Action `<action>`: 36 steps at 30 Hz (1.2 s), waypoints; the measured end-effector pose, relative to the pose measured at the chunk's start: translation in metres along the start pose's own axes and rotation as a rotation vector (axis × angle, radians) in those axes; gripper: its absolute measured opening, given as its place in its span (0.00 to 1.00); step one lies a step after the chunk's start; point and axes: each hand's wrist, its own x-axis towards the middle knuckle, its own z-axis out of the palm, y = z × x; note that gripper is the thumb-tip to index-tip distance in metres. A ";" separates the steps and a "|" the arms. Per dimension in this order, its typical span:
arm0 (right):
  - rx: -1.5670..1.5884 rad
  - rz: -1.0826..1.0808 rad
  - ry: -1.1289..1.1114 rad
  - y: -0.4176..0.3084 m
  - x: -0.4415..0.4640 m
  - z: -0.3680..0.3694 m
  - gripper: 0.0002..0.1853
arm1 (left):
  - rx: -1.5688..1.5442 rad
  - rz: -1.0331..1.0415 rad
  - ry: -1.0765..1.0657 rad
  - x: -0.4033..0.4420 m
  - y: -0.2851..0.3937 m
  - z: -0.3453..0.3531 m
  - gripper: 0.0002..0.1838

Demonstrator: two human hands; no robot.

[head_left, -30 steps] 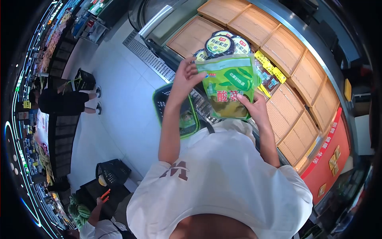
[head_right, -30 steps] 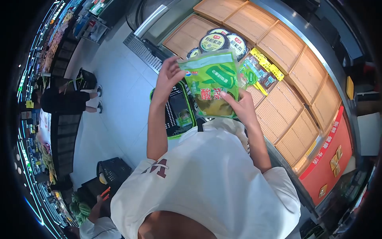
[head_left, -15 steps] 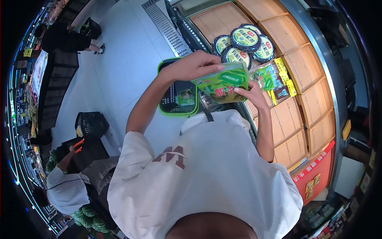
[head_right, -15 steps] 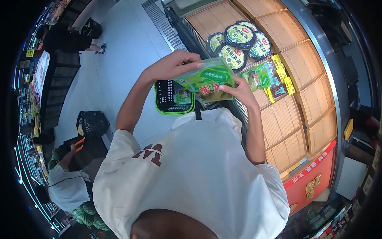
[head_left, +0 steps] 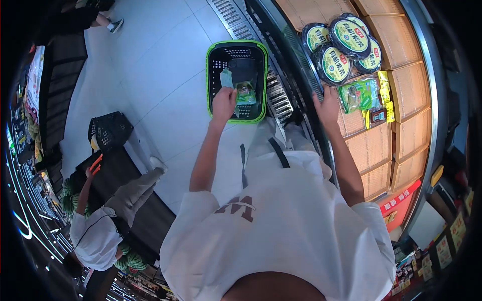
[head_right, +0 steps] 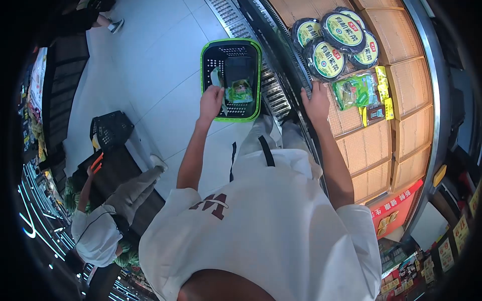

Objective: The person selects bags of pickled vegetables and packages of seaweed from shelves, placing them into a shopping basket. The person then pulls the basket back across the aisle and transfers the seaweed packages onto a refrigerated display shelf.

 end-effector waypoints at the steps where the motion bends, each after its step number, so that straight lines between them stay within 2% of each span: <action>1: -0.020 0.028 -0.037 0.004 0.002 0.004 0.22 | 0.008 -0.059 0.010 0.000 -0.028 0.028 0.12; 3: -0.013 0.121 -0.083 -0.007 0.006 -0.001 0.20 | -0.032 -0.241 0.000 0.000 -0.089 0.085 0.14; 8: 0.008 0.138 -0.107 -0.011 0.009 0.004 0.17 | -0.226 -0.828 -0.111 0.002 -0.227 0.197 0.17; 9: 0.034 0.224 -0.141 -0.015 0.011 0.004 0.15 | -0.268 -0.875 -0.122 -0.004 -0.251 0.220 0.18; 11: 0.044 0.217 -0.139 -0.013 0.011 0.010 0.14 | -0.362 -0.953 -0.132 0.004 -0.285 0.258 0.18; 15: 0.074 0.249 -0.134 -0.014 0.012 0.014 0.12 | -0.664 -1.074 -0.029 0.019 -0.292 0.291 0.16; 18: -0.030 0.218 -0.177 -0.012 0.013 0.014 0.12 | -0.593 -1.183 -0.078 0.010 -0.298 0.289 0.16; 21: 0.113 0.332 -0.158 -0.026 0.018 0.013 0.12 | -0.577 -1.377 -0.101 -0.008 -0.292 0.289 0.17; 22: 0.090 0.307 -0.163 -0.022 0.016 0.013 0.13 | -0.590 -1.427 -0.118 -0.014 -0.290 0.284 0.17; 23: 0.071 0.286 -0.163 -0.015 0.012 0.014 0.13 | -0.621 -1.359 -0.172 -0.022 -0.282 0.281 0.16; 25: 0.078 0.259 -0.160 -0.014 0.012 0.011 0.16 | -0.581 -1.282 -0.434 -0.029 -0.271 0.281 0.16; 26: 0.049 0.252 -0.165 -0.016 0.013 0.008 0.16 | -0.484 -0.981 -0.446 -0.044 -0.260 0.280 0.15; 27: 0.018 0.248 -0.170 -0.017 0.013 0.005 0.17 | -0.404 -0.848 -0.503 -0.051 -0.252 0.282 0.11; 28: -0.012 0.245 -0.172 -0.019 0.014 0.002 0.18 | -0.362 -0.598 -0.471 -0.067 -0.265 0.300 0.13; 30: -0.002 0.168 -0.103 -0.021 0.014 -0.003 0.19 | -0.373 -0.590 -0.571 -0.069 -0.241 0.287 0.09; 32: 0.104 0.260 -0.158 -0.018 0.013 -0.008 0.21 | -0.455 -0.652 -0.598 -0.058 -0.189 0.253 0.08; 34: 0.438 0.290 -0.056 0.005 0.006 -0.002 0.22 | -0.536 -0.706 -0.652 -0.042 -0.141 0.229 0.08; 36: 0.995 0.536 0.091 0.047 0.001 0.017 0.22 | -0.653 -0.710 -0.624 -0.032 -0.112 0.220 0.09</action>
